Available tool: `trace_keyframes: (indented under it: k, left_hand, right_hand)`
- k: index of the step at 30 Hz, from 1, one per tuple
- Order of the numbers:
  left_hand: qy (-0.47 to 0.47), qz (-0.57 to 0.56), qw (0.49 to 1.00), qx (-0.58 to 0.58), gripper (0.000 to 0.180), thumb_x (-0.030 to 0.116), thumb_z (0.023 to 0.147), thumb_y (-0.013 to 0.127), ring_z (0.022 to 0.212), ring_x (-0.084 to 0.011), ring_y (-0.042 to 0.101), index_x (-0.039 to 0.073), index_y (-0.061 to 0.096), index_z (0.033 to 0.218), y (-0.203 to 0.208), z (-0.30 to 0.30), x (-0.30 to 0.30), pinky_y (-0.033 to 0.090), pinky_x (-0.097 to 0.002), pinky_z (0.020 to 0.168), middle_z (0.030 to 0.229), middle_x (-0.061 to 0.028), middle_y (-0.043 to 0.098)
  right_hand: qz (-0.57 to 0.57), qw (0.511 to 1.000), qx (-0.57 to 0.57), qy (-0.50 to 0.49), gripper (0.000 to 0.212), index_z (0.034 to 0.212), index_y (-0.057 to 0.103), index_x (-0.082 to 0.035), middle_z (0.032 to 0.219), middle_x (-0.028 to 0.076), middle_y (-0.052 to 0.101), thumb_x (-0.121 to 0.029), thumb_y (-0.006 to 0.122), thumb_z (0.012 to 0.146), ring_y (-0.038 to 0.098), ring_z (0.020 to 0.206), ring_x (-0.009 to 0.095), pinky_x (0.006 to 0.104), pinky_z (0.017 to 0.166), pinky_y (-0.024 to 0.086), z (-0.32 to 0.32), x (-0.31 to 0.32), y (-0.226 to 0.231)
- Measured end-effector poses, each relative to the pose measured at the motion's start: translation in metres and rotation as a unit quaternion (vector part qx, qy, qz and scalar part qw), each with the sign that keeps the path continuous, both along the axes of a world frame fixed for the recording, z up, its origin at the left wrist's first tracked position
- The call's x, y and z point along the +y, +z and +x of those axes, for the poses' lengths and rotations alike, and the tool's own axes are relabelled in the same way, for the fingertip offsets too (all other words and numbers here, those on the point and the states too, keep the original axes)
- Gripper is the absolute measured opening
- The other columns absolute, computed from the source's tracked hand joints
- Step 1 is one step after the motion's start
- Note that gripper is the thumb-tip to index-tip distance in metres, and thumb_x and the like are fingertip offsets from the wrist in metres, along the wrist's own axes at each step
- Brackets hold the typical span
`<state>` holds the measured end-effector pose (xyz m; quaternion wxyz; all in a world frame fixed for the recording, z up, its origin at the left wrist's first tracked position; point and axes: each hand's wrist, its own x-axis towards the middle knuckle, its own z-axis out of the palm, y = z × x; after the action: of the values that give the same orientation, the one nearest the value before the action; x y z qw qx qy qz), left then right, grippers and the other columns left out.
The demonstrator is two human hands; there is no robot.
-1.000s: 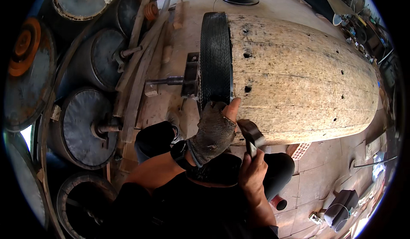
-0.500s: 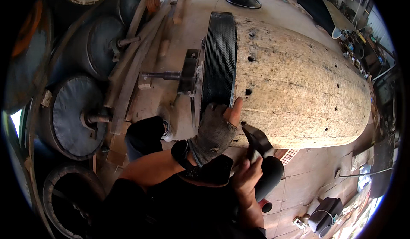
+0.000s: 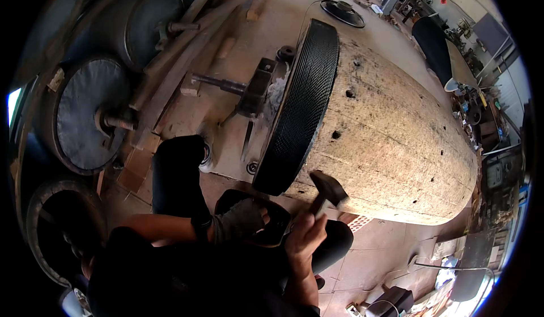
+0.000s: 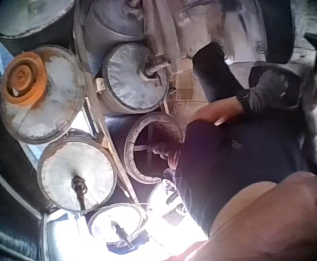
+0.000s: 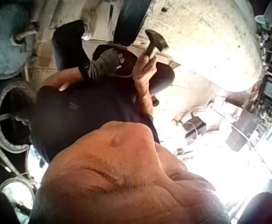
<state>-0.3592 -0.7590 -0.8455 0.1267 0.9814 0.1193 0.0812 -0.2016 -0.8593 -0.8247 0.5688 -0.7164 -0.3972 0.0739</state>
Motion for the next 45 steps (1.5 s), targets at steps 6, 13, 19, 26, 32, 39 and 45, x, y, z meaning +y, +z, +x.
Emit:
trace_keyframes:
  k: [6, 13, 19, 26, 32, 39, 45]
  left_hand:
    - [0.034, -0.076, 0.992, -0.091, 0.026, 0.026, 0.085, 0.066, 0.078, -0.0313, 0.066, 0.001, 0.069, 0.089, -0.029, 0.006, -0.014, 0.052, -0.0447, 0.065, 0.084, -0.0143, 0.067]
    - [-0.037, -0.092, 0.995, -0.015, 0.036, 0.035, 0.091, 0.064, 0.073, -0.0320, 0.065, 0.000, 0.071, 0.087, -0.038, 0.008, -0.011, 0.053, -0.0440, 0.067, 0.082, -0.0159, 0.066]
    - [-0.090, -0.060, 0.986, -0.129, 0.030, 0.034, 0.090, 0.065, 0.080, -0.0312, 0.065, 0.004, 0.066, 0.090, -0.011, 0.001, -0.003, 0.052, -0.0441, 0.070, 0.095, -0.0136, 0.063]
    - [0.009, 0.105, 0.915, -0.389, 0.030, 0.015, 0.080, 0.068, 0.085, -0.0281, 0.063, 0.001, 0.060, 0.106, 0.081, 0.037, 0.063, 0.049, -0.0406, 0.074, 0.103, -0.0140, 0.062]
    - [0.064, 0.253, 0.851, -0.455, 0.039, 0.009, 0.075, 0.074, 0.092, -0.0297, 0.061, 0.007, 0.056, 0.110, 0.139, 0.092, 0.127, 0.052, -0.0439, 0.074, 0.110, -0.0119, 0.059]
    - [0.092, 0.266, 0.852, -0.441, 0.037, 0.011, 0.076, 0.073, 0.090, -0.0273, 0.061, 0.008, 0.057, 0.109, 0.137, 0.110, 0.142, 0.054, -0.0406, 0.071, 0.103, -0.0095, 0.057]
    - [0.087, 0.214, 0.870, -0.436, 0.033, 0.012, 0.076, 0.073, 0.086, -0.0273, 0.060, 0.008, 0.059, 0.105, 0.143, 0.107, 0.149, 0.053, -0.0407, 0.069, 0.100, -0.0088, 0.056]
  right_hand:
    - [-0.083, 0.993, -0.077, -0.033, 0.029, 0.098, 0.061, 0.007, 0.069, 0.016, 0.062, -0.020, 0.052, 0.102, 0.062, 0.060, 0.026, 0.0371, 0.058, 0.050, 0.004, 0.007, -0.004]
    - [0.206, 0.976, -0.045, -0.044, 0.049, 0.074, 0.052, -0.005, 0.055, 0.000, 0.046, -0.041, 0.039, 0.105, 0.045, 0.050, 0.011, 0.0227, 0.049, 0.037, -0.005, 0.002, 0.017]
    - [-0.090, 0.995, -0.030, -0.004, 0.027, 0.090, 0.055, 0.003, 0.063, 0.011, 0.057, -0.021, 0.051, 0.101, 0.053, 0.054, 0.021, 0.0347, 0.051, 0.044, -0.002, 0.006, 0.028]
    - [-0.060, 0.911, -0.382, -0.140, 0.021, 0.097, 0.052, 0.001, 0.063, 0.017, 0.055, -0.019, 0.052, 0.103, 0.058, 0.055, 0.035, 0.0423, 0.050, 0.045, 0.017, 0.004, -0.013]
    - [0.062, 0.996, -0.070, -0.002, 0.022, 0.093, 0.055, 0.001, 0.074, 0.011, 0.059, -0.019, 0.049, 0.102, 0.055, 0.056, 0.023, 0.0348, 0.053, 0.045, -0.011, -0.009, 0.016]
    - [-0.160, 0.980, -0.116, -0.038, 0.005, 0.093, 0.055, 0.001, 0.073, 0.023, 0.061, -0.004, 0.057, 0.093, 0.065, 0.060, 0.040, 0.0429, 0.047, 0.048, 0.005, 0.003, -0.009]
    - [0.037, 0.972, -0.226, -0.057, 0.027, 0.095, 0.058, 0.002, 0.068, 0.006, 0.057, -0.024, 0.053, 0.102, 0.055, 0.060, 0.021, 0.0343, 0.059, 0.048, -0.004, -0.003, 0.011]
